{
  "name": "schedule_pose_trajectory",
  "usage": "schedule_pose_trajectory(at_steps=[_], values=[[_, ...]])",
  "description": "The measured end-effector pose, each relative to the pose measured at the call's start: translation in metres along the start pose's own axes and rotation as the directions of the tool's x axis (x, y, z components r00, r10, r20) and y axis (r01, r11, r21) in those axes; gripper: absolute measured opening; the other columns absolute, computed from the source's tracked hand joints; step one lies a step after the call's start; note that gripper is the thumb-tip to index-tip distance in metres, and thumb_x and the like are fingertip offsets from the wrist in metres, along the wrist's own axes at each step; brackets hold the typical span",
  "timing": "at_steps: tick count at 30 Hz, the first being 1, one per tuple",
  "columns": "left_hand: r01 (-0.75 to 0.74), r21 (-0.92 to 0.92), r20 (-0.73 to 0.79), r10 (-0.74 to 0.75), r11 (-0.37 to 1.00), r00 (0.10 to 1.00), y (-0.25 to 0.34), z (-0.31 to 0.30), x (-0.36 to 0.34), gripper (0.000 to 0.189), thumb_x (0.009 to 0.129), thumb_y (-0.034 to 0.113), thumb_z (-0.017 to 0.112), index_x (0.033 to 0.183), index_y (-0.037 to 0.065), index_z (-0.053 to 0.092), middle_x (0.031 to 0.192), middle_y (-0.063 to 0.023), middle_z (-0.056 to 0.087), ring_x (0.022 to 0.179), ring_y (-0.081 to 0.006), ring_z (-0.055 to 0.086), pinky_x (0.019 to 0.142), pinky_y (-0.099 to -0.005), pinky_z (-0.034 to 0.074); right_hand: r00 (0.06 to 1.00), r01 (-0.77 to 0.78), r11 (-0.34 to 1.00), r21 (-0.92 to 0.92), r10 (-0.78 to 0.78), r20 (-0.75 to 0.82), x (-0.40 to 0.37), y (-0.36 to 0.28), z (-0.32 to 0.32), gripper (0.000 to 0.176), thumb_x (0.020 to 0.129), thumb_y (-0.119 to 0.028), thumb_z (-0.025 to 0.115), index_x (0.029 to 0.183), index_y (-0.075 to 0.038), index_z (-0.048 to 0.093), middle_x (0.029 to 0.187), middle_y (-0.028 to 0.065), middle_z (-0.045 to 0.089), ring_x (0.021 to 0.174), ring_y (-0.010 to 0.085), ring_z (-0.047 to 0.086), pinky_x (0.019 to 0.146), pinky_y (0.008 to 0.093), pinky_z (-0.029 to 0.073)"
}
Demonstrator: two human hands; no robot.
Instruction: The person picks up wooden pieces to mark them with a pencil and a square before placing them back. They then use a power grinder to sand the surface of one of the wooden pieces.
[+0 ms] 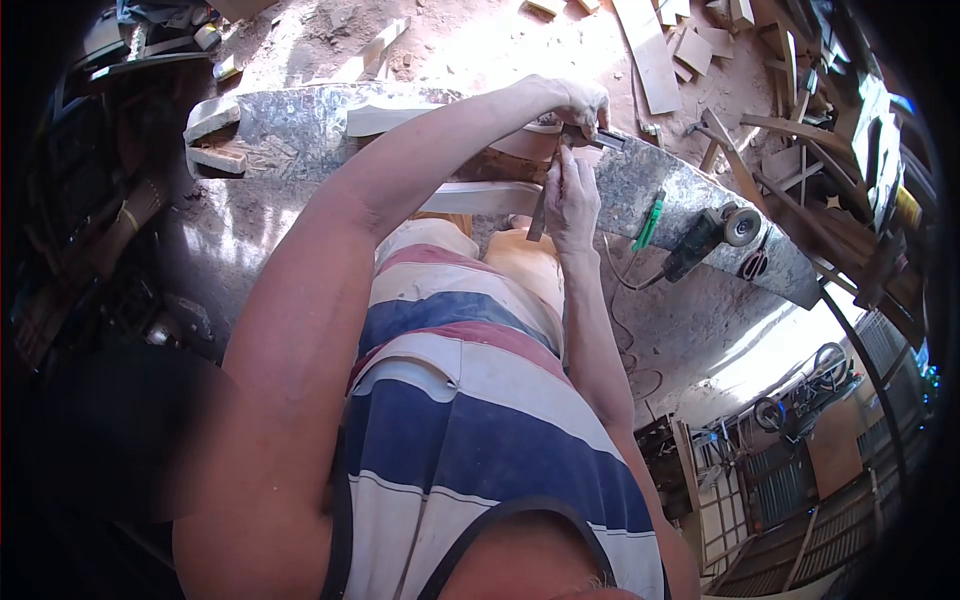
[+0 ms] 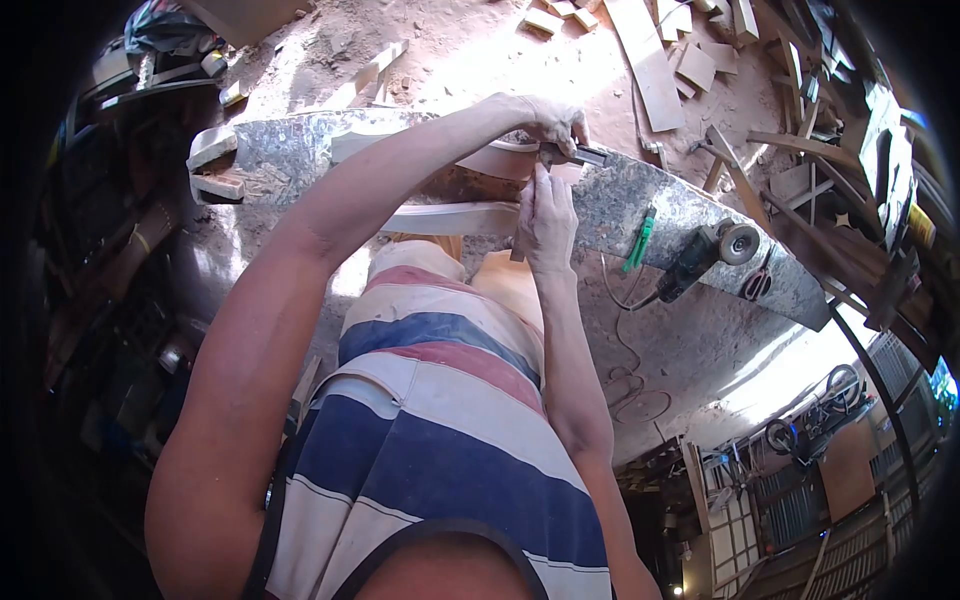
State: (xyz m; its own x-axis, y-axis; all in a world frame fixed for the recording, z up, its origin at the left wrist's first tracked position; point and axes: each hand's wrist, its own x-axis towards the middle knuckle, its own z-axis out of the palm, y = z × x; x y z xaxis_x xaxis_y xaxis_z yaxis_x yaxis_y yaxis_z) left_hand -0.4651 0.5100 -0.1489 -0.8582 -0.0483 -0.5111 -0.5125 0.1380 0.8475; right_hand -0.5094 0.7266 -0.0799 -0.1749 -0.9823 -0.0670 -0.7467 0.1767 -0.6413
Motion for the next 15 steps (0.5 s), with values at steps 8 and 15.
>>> schedule_pose_trajectory(at_steps=[8,15], values=[[0.003,-0.044,0.002,-0.003,0.999,1.000,0.011,-0.003,-0.012,0.039,0.086,0.011,0.082,0.125,0.007,0.081,0.094,-0.0043,0.082,0.082,-0.0137,0.070,0.075,-0.0360,0.056,0.998,-0.025,0.999,-0.043,0.028,0.055,-0.002,0.002,0.002,0.035,0.104,-0.011,0.062,0.136,0.001,0.064,0.108,0.0182,0.066,0.101,0.0370,0.066,0.086,0.0497,0.057],[-0.034,-0.050,-0.024,0.033,0.998,0.999,0.003,0.000,-0.004,0.041,0.085,0.008,0.081,0.126,0.005,0.081,0.096,-0.0055,0.082,0.084,-0.0147,0.070,0.076,-0.0357,0.056,0.999,-0.019,0.998,-0.053,0.021,0.034,0.002,-0.003,0.002,0.031,0.106,-0.012,0.062,0.134,-0.001,0.067,0.107,0.0184,0.068,0.098,0.0383,0.068,0.084,0.0499,0.056]])
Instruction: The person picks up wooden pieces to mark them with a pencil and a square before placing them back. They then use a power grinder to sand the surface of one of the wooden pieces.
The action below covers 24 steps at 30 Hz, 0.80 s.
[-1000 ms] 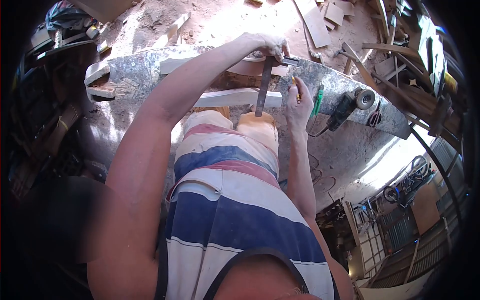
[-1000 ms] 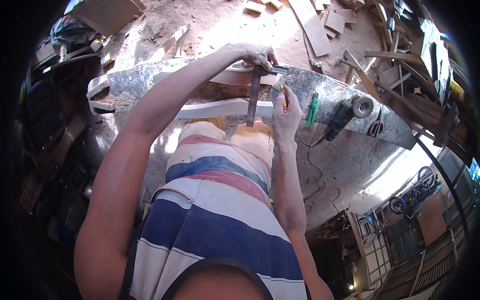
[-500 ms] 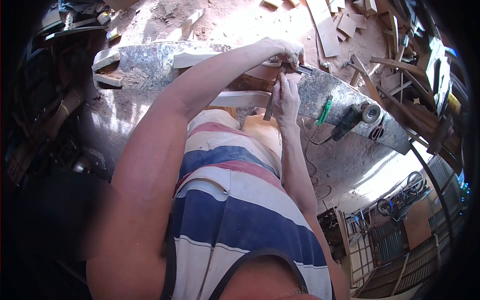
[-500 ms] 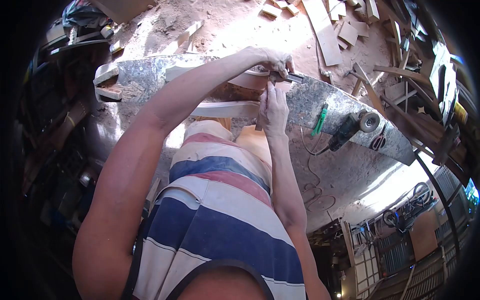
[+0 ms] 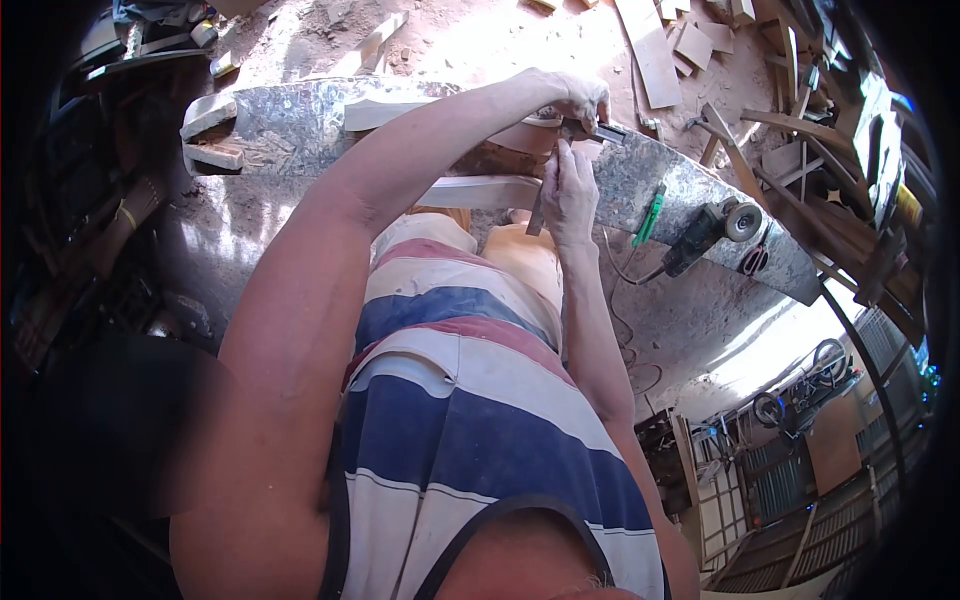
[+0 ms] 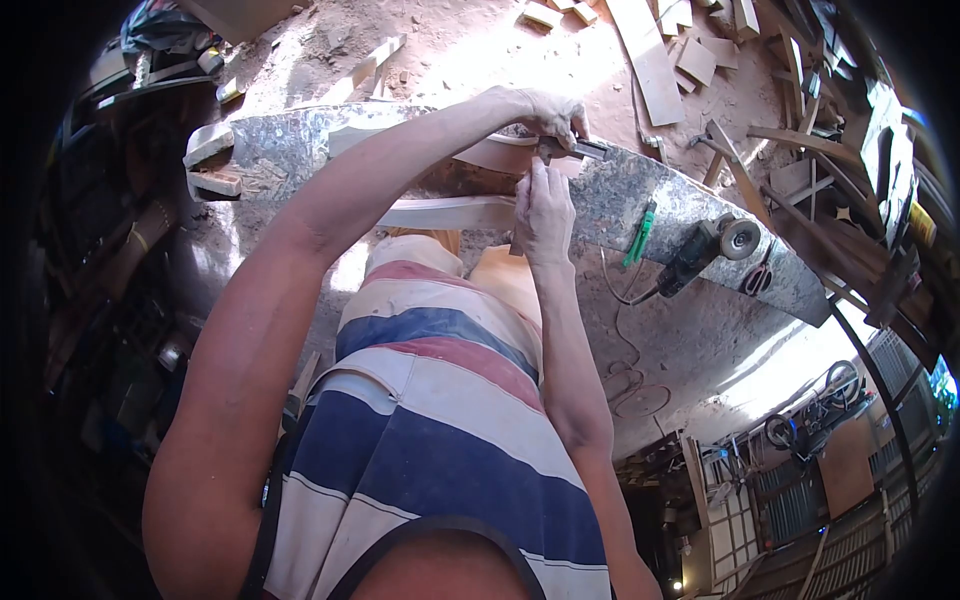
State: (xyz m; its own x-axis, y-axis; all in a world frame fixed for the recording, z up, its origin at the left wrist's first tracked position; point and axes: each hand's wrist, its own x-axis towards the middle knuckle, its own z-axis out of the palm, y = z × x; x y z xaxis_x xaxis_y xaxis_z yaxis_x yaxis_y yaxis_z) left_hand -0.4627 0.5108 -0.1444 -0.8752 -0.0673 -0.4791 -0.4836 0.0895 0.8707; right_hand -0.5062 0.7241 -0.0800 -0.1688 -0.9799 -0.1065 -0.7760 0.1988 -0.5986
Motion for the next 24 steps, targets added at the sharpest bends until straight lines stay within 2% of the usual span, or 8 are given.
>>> schedule_pose_trajectory(at_steps=[6,12,16,17,20,22,23,24], values=[[0.012,0.063,0.001,-0.012,0.998,1.000,0.008,-0.003,-0.006,0.041,0.087,0.009,0.081,0.128,0.006,0.080,0.098,-0.0051,0.082,0.084,-0.0142,0.070,0.076,-0.0355,0.056,0.998,-0.042,0.999,-0.019,0.043,0.037,-0.004,-0.006,-0.003,0.031,0.106,-0.012,0.061,0.133,-0.001,0.067,0.105,0.0201,0.068,0.098,0.0393,0.068,0.083,0.0502,0.056],[0.009,0.075,-0.005,-0.009,0.997,1.000,0.002,0.002,-0.001,0.044,0.088,0.015,0.083,0.130,0.006,0.079,0.104,-0.0084,0.083,0.090,-0.0167,0.072,0.081,-0.0358,0.057,0.836,-0.410,0.905,0.114,0.322,0.445,-0.042,-0.031,-0.049,0.027,0.102,-0.013,0.062,0.122,0.003,0.073,0.109,0.0247,0.074,0.097,0.0439,0.072,0.089,0.0502,0.058],[-0.083,0.015,0.022,0.083,0.996,0.996,-0.008,-0.007,-0.006,0.045,0.092,0.023,0.082,0.131,0.002,0.077,0.109,-0.0111,0.082,0.096,-0.0182,0.073,0.088,-0.0357,0.057,0.880,-0.474,0.806,0.354,0.423,0.215,-0.066,-0.029,-0.081,0.029,0.102,-0.010,0.068,0.127,0.003,0.075,0.103,0.0161,0.079,0.086,0.0267,0.076,0.084,0.0360,0.060],[-0.061,-0.079,-0.066,0.056,0.995,0.996,-0.012,-0.013,-0.024,0.048,0.096,0.029,0.079,0.133,-0.001,0.076,0.112,-0.0118,0.082,0.098,-0.0178,0.073,0.091,-0.0344,0.057,0.810,-0.576,0.662,0.480,0.544,0.221,-0.075,-0.019,-0.084,0.029,0.105,-0.010,0.070,0.131,0.002,0.076,0.104,0.0089,0.080,0.086,0.0149,0.072,0.077,0.0279,0.058],[0.069,-0.292,-0.198,-0.131,0.954,0.971,-0.003,-0.049,-0.127,0.061,0.102,0.041,0.076,0.143,-0.003,0.069,0.108,-0.0091,0.076,0.095,-0.0154,0.070,0.088,-0.0333,0.058,0.670,-0.645,0.336,0.686,0.679,0.298,-0.090,0.011,-0.105,0.028,0.107,-0.011,0.071,0.131,0.001,0.076,0.109,0.0073,0.079,0.086,0.0102,0.071,0.072,0.0239,0.056],[0.025,-0.471,-0.380,-0.228,0.882,0.896,-0.018,-0.060,-0.210,0.060,0.106,0.038,0.072,0.152,0.000,0.062,0.116,-0.0059,0.073,0.103,-0.0146,0.068,0.093,-0.0331,0.056,0.639,-0.638,0.312,0.704,0.724,0.258,-0.093,0.024,-0.106,0.030,0.109,-0.016,0.070,0.134,0.001,0.074,0.109,0.0087,0.079,0.086,0.0086,0.071,0.068,0.0232,0.055],[0.046,-0.618,-0.527,-0.457,0.785,0.716,-0.042,-0.046,-0.243,0.056,0.108,0.034,0.070,0.151,0.000,0.062,0.115,-0.0048,0.071,0.103,-0.0154,0.069,0.097,-0.0334,0.057,0.601,-0.647,0.273,0.712,0.757,0.256,-0.093,0.029,-0.103,0.031,0.109,-0.016,0.070,0.134,0.001,0.074,0.110,0.0089,0.079,0.086,0.0089,0.071,0.068,0.0233,0.055],[-0.065,-0.701,-0.564,-0.497,0.710,0.660,-0.072,-0.037,-0.281,0.053,0.111,0.028,0.066,0.156,0.002,0.058,0.121,-0.0042,0.068,0.109,-0.0164,0.069,0.101,-0.0355,0.058,0.560,-0.654,0.230,0.721,0.787,0.257,-0.093,0.033,-0.099,0.031,0.109,-0.017,0.070,0.134,0.001,0.074,0.110,0.0090,0.079,0.087,0.0092,0.072,0.068,0.0235,0.055]])
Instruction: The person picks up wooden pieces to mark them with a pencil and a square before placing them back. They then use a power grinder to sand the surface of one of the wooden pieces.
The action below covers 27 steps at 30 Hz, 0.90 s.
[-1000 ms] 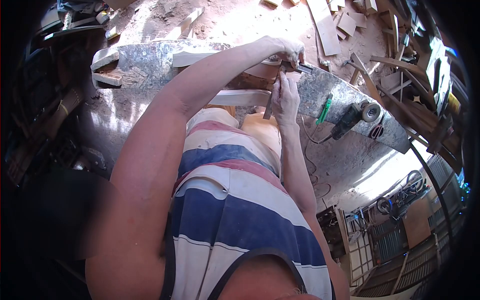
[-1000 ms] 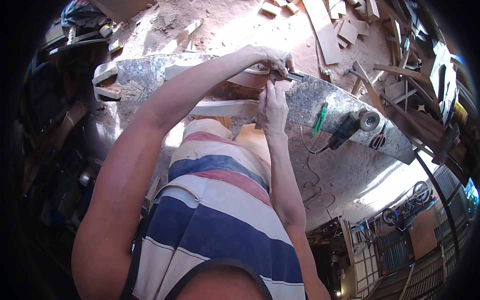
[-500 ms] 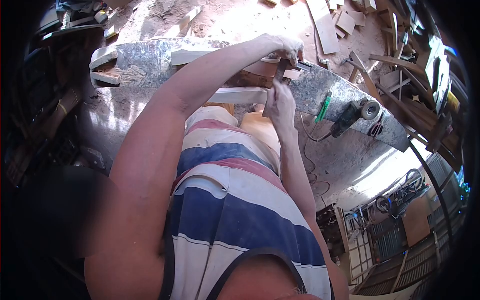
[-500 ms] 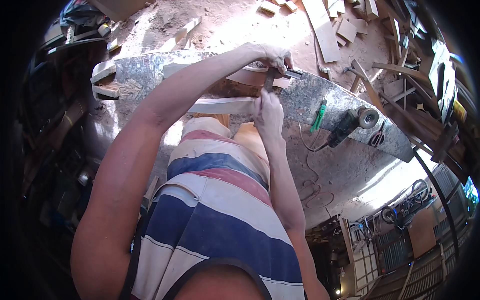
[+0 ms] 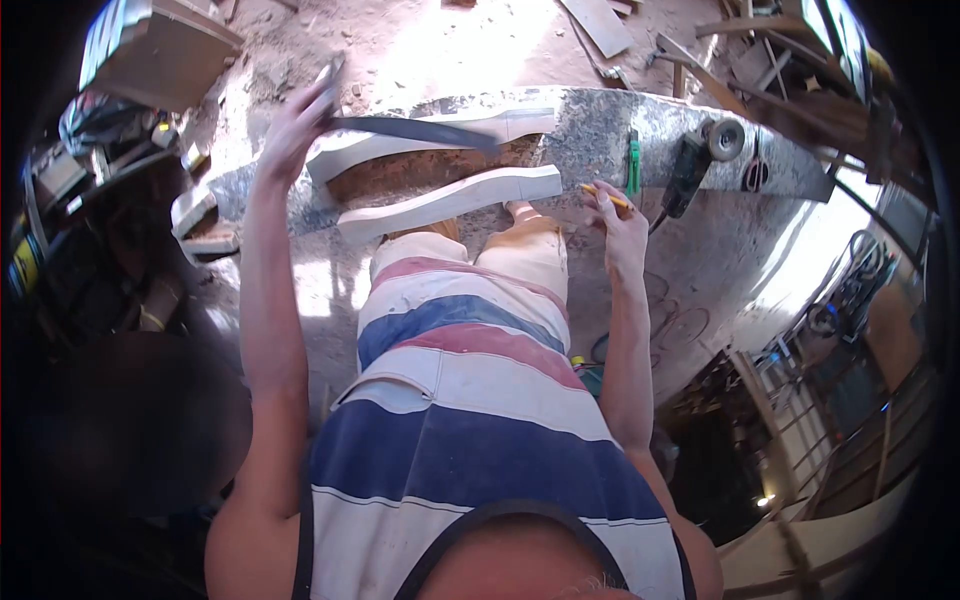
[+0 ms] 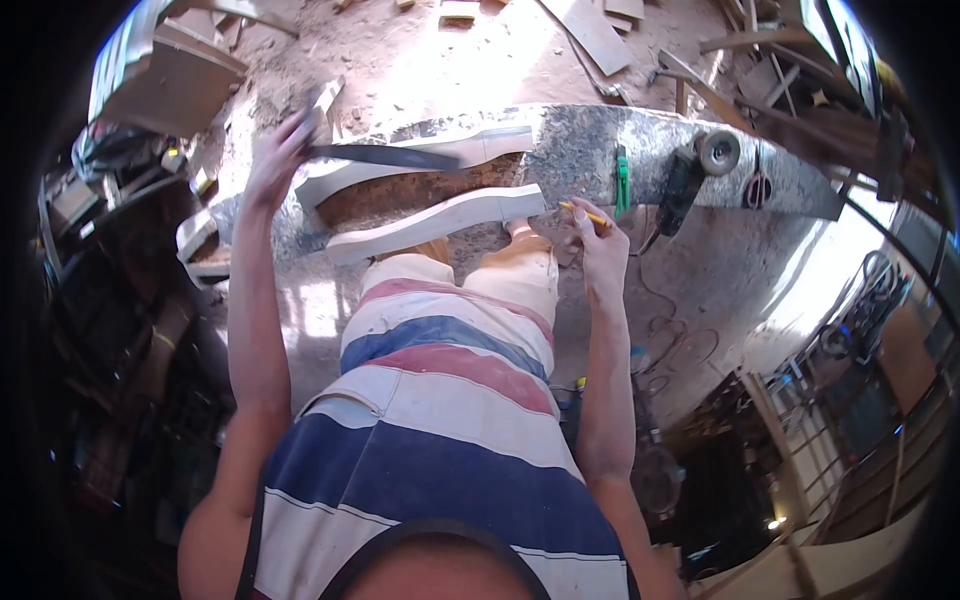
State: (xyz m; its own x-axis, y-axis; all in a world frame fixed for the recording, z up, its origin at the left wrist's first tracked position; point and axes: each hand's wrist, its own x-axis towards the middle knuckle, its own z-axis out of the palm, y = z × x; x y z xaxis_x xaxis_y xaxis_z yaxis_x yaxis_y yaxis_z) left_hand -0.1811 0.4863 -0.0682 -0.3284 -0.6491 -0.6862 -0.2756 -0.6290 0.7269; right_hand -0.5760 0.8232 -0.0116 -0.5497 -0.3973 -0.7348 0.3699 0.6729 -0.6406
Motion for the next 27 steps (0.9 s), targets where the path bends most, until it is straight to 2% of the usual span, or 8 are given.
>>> schedule_pose_trajectory(at_steps=[5,10,14,15,18,19,23,27], values=[[-0.093,-0.656,-0.365,-0.207,0.749,0.908,-0.189,-0.159,-0.108,0.015,0.113,0.023,0.063,0.125,0.015,0.066,0.113,-0.0003,0.070,0.109,-0.0164,0.067,0.109,-0.0501,0.053,0.999,-0.034,0.980,0.194,0.026,0.044,0.013,0.024,0.023,0.032,0.113,-0.023,0.063,0.132,0.002,0.060,0.109,0.0180,0.078,0.091,0.0212,0.080,0.067,0.0280,0.063],[-0.306,-0.812,-0.549,-0.474,0.497,0.688,-0.302,-0.182,-0.139,0.023,0.113,0.021,0.061,0.122,0.001,0.067,0.111,-0.0114,0.071,0.104,-0.0261,0.067,0.111,-0.0514,0.058,0.969,0.127,0.991,-0.043,-0.115,0.217,0.037,0.037,0.023,0.021,0.112,-0.017,0.063,0.123,0.000,0.061,0.102,0.0137,0.078,0.086,0.0166,0.078,0.066,0.0270,0.061],[-0.304,-0.801,-0.540,-0.405,0.515,0.737,-0.317,-0.163,-0.126,0.030,0.113,0.019,0.059,0.125,-0.008,0.064,0.120,-0.0181,0.071,0.116,-0.0358,0.071,0.106,-0.0550,0.063,0.916,0.314,0.924,-0.219,-0.234,0.326,0.050,0.025,0.014,0.016,0.109,-0.012,0.065,0.118,0.001,0.065,0.100,0.0115,0.079,0.087,0.0140,0.077,0.070,0.0274,0.059],[-0.202,-0.734,-0.538,-0.374,0.648,0.756,-0.314,-0.159,-0.128,0.040,0.111,0.030,0.066,0.124,-0.008,0.065,0.120,-0.0222,0.073,0.118,-0.0375,0.073,0.101,-0.0537,0.065,0.912,0.325,0.921,-0.214,-0.246,0.327,0.056,0.025,0.007,0.016,0.109,-0.012,0.065,0.118,0.001,0.065,0.100,0.0114,0.079,0.087,0.0139,0.077,0.071,0.0272,0.059],[0.257,-0.385,-0.737,-0.462,0.887,0.492,-0.252,-0.112,-0.139,0.048,0.106,0.041,0.073,0.117,-0.005,0.069,0.110,-0.0214,0.075,0.109,-0.0342,0.076,0.090,-0.0474,0.066,0.874,0.417,0.888,-0.192,-0.335,0.352,0.059,0.035,-0.003,0.019,0.107,-0.013,0.067,0.120,0.000,0.065,0.101,0.0121,0.079,0.091,0.0161,0.077,0.079,0.0320,0.060],[0.346,-0.087,-0.838,-0.257,0.934,0.482,-0.256,-0.115,-0.141,0.047,0.099,0.044,0.080,0.113,-0.001,0.074,0.100,-0.0157,0.077,0.095,-0.0293,0.077,0.080,-0.0403,0.063,0.833,0.499,0.837,-0.224,-0.391,0.393,0.064,0.040,-0.002,0.020,0.107,-0.015,0.068,0.120,0.000,0.065,0.101,0.0124,0.079,0.092,0.0169,0.077,0.080,0.0338,0.060],[0.036,0.705,-0.598,0.566,0.708,0.568,-0.185,0.001,-0.160,0.035,0.094,0.036,0.084,0.111,0.006,0.077,0.105,-0.0110,0.076,0.099,-0.0271,0.073,0.087,-0.0413,0.057,0.712,0.664,0.635,-0.395,-0.376,0.593,0.064,0.023,0.020,0.023,0.106,-0.018,0.069,0.117,0.000,0.062,0.098,0.0217,0.076,0.090,0.0356,0.076,0.081,0.0449,0.056],[-0.413,0.869,0.054,0.775,0.275,0.630,-0.162,0.128,-0.138,0.065,0.083,0.046,0.090,0.131,0.010,0.068,0.131,-0.0133,0.068,0.126,-0.0350,0.063,0.112,-0.0501,0.046,0.579,0.784,0.475,-0.400,-0.325,0.748,0.078,0.003,0.044,0.022,0.106,-0.018,0.066,0.115,0.000,0.059,0.100,0.0287,0.071,0.092,0.0452,0.072,0.081,0.0509,0.053]])
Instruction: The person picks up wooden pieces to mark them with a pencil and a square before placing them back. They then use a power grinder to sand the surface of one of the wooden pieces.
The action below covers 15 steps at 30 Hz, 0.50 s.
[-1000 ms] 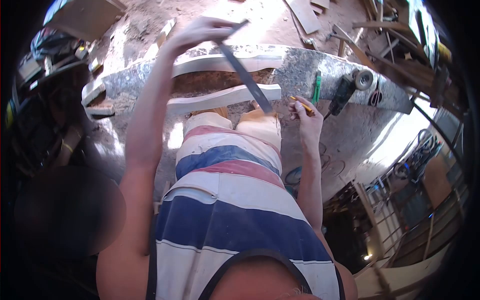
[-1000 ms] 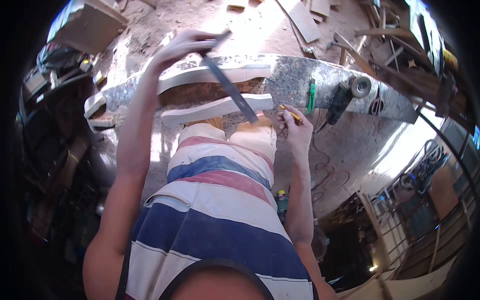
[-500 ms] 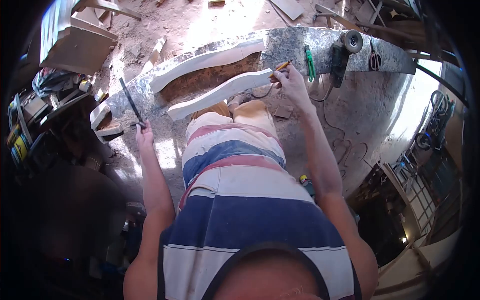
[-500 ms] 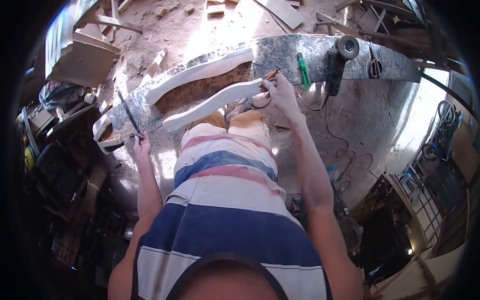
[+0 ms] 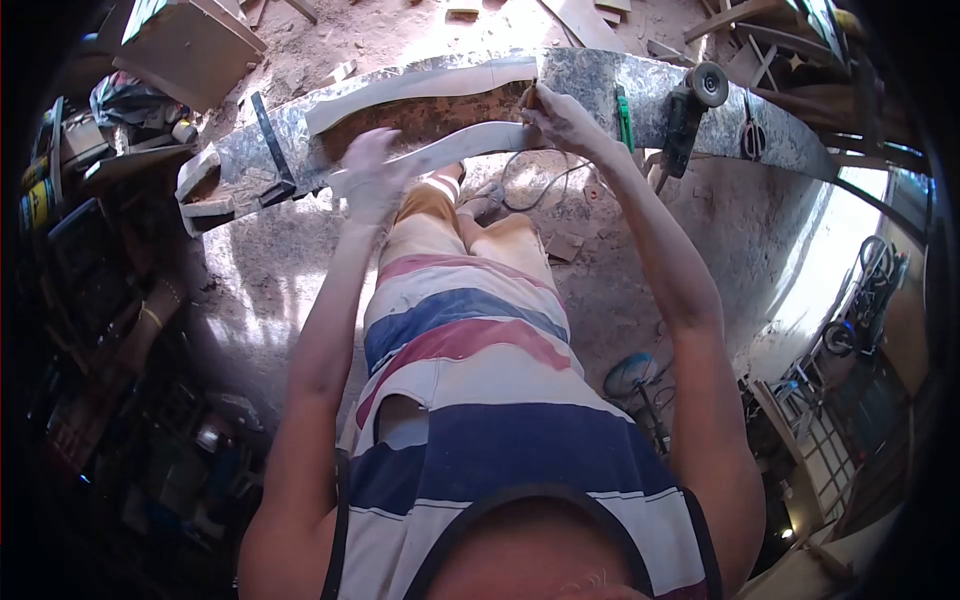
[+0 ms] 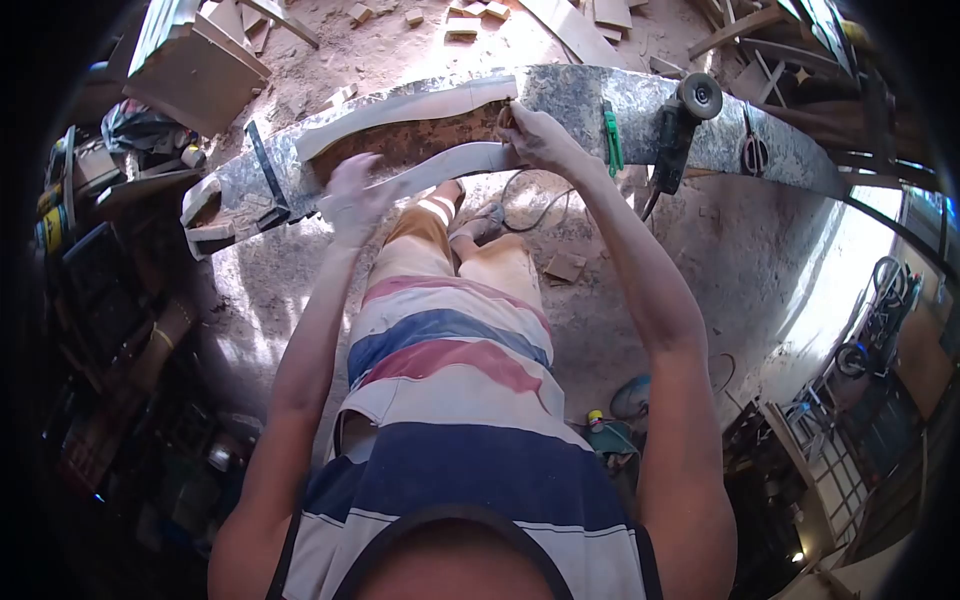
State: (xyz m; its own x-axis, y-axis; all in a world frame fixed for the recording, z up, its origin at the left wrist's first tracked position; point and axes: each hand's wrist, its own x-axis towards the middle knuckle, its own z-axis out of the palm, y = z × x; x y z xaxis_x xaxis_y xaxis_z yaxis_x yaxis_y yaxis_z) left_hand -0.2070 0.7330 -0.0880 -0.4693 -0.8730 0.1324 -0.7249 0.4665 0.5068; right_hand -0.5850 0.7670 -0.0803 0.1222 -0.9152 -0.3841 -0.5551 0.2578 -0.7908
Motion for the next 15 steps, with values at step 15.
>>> schedule_pose_trajectory(at_steps=[15], values=[[-0.131,0.261,0.350,0.033,0.956,0.936,0.036,0.088,0.025,0.102,0.065,0.043,0.097,0.152,0.019,0.051,0.155,-0.0141,0.052,0.147,-0.0342,0.048,0.121,-0.0534,0.037,0.921,0.127,0.986,-0.107,-0.077,0.383,0.051,-0.005,-0.018,0.027,0.104,-0.014,0.069,0.125,0.003,0.064,0.105,0.0212,0.077,0.096,0.0302,0.075,0.086,0.0440,0.057]])
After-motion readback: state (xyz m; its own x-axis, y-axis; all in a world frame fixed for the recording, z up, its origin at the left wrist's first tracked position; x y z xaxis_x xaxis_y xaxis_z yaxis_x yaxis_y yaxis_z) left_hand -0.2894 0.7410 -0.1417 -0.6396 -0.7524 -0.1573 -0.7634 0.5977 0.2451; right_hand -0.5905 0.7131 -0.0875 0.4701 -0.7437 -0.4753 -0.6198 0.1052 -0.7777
